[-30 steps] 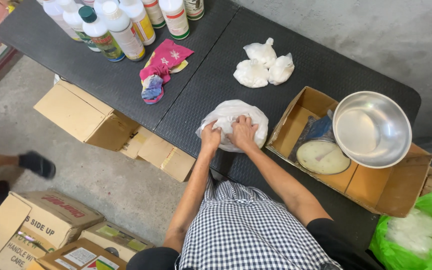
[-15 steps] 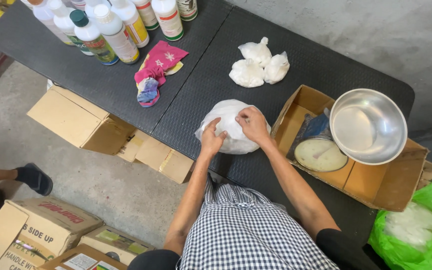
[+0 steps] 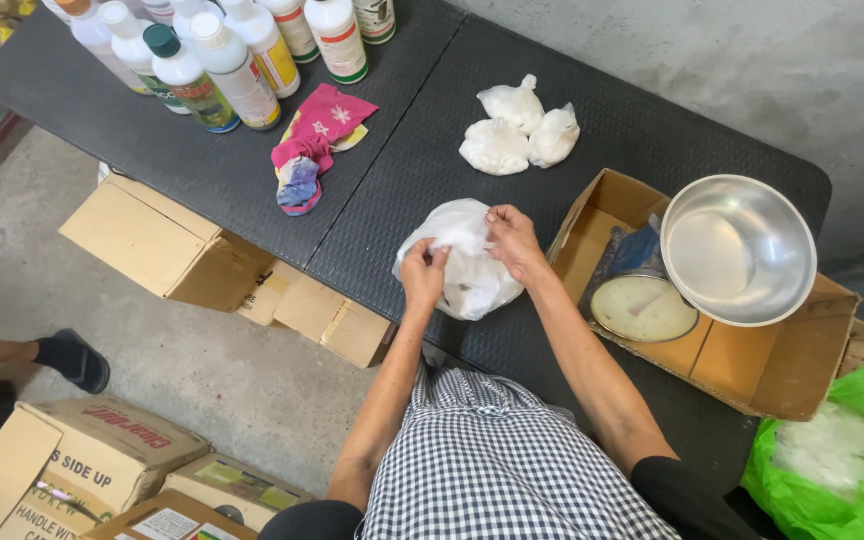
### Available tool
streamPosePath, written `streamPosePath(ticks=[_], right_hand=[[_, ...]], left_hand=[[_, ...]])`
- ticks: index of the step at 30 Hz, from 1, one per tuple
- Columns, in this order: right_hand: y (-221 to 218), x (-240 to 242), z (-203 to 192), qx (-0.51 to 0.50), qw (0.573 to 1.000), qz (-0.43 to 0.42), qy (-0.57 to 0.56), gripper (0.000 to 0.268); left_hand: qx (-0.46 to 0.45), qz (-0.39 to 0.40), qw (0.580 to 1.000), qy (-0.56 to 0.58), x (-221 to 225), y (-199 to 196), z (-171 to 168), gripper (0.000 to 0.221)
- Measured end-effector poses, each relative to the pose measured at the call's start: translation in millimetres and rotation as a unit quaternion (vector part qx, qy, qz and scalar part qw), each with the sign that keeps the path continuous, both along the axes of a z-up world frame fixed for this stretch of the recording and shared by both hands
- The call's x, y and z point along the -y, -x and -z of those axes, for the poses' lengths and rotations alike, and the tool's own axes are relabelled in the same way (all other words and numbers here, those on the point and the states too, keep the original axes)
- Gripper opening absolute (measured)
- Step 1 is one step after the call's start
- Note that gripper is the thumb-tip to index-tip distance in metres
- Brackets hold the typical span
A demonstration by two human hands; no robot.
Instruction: The person is weighing white powder and putting it into small plastic bags.
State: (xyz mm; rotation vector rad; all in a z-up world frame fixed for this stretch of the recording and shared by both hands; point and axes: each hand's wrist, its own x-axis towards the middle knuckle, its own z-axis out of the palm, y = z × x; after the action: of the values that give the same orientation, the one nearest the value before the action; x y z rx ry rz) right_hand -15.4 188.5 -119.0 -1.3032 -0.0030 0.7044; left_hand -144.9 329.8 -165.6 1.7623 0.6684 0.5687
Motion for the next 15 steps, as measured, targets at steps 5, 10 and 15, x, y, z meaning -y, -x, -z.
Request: streamPosePath(ticks=[5,10,15], right_hand=[[24,19,-16,0.048,0.992,-0.108,0.05,0.017],[54,23,11,0.473,0.798,-0.314,0.202,0.029],[56,13,53,0.497,0.702,-0.252,0.443,0.036]], left_hand=[[-0.026,-0.068,0.987,0.146,-6,5,-27,0.032],[-0.009,-0.1,0.949,0.299,-11,-5,-3,0.031],[0.026,-0.109,0.873,0.475,-18,-3,-42,0.03]])
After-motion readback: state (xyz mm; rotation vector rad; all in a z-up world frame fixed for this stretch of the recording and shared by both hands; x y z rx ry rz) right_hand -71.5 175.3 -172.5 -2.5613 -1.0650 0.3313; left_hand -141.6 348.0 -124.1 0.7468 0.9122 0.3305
